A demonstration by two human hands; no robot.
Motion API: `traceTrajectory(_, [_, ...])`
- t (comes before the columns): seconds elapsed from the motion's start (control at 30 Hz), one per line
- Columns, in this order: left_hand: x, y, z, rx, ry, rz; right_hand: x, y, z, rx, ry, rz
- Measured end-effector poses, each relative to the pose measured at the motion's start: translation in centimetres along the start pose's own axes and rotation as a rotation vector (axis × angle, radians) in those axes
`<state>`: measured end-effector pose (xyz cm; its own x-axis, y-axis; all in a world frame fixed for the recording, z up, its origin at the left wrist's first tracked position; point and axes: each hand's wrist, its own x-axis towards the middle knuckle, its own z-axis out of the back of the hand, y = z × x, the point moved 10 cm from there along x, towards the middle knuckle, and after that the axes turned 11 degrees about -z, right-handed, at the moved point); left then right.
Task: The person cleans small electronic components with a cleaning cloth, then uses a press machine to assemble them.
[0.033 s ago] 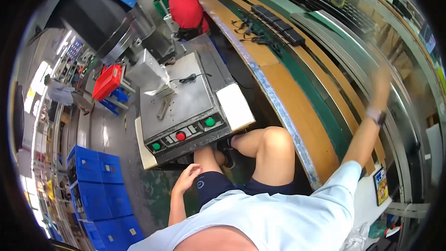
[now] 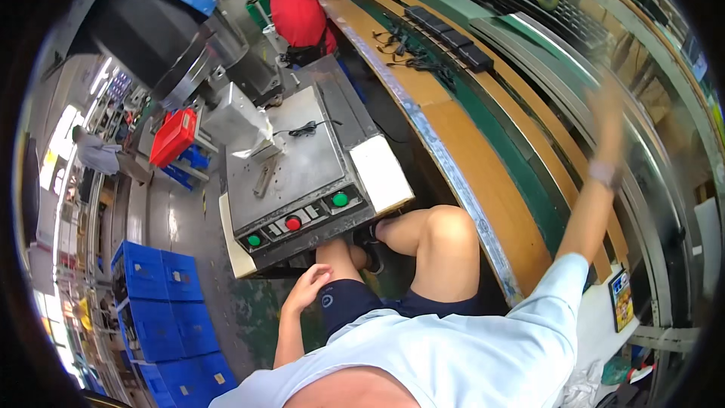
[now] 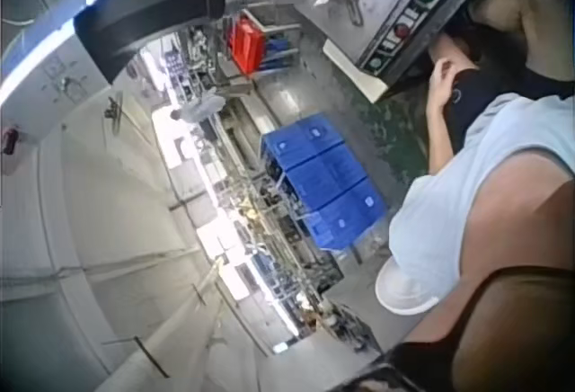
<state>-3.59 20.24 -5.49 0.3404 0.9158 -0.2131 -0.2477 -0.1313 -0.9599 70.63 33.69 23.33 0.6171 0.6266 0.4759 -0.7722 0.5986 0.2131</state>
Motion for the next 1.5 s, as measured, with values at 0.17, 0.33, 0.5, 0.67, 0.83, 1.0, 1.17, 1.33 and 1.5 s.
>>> traceTrajectory(0.17, [2.5, -1.0, -2.0, 0.128, 0.076, -0.005, 1.6, 25.2, -10.9, 0.255, 0.299, 0.514])
traceTrajectory(0.33, [1.0, 2.3, -1.2, 0.483, -0.045, 0.024, 6.3, 33.0, -19.4, 0.088, 0.059, 0.393])
traceTrajectory(0.5, [-0.7, 6.5, -0.5, 0.303, -0.283, -0.087, 6.6, 31.7, -27.9, 0.153, 0.555, 0.189])
traceTrajectory(0.67, [-0.4, 5.6, -0.7, 0.616, -0.353, -0.064, 6.6, 35.2, -28.4, -0.113, 0.524, 0.268])
traceTrajectory(0.83, [0.8, 8.0, 0.0, 0.621, -0.251, -0.127, 18.4, 44.3, -32.0, 0.13, 0.103, 0.591])
traceTrajectory(1.0, [1.0, 8.9, 0.3, 0.61, -0.263, -0.005, 15.8, 50.0, -38.3, -0.021, 0.25, 0.782])
traceTrajectory(1.17, [0.5, 8.0, 0.4, 0.668, -0.293, -0.015, 11.4, 49.4, -36.0, 0.155, 0.413, 0.686])
traceTrajectory(1.33, [1.5, 7.1, 0.0, 0.608, -0.329, -0.111, 7.8, 41.0, -30.9, 0.207, 0.435, 0.723])
traceTrajectory(1.5, [1.9, 6.7, -0.5, 0.525, -0.302, -0.163, 1.8, 30.9, -25.0, 0.252, 0.567, 0.711])
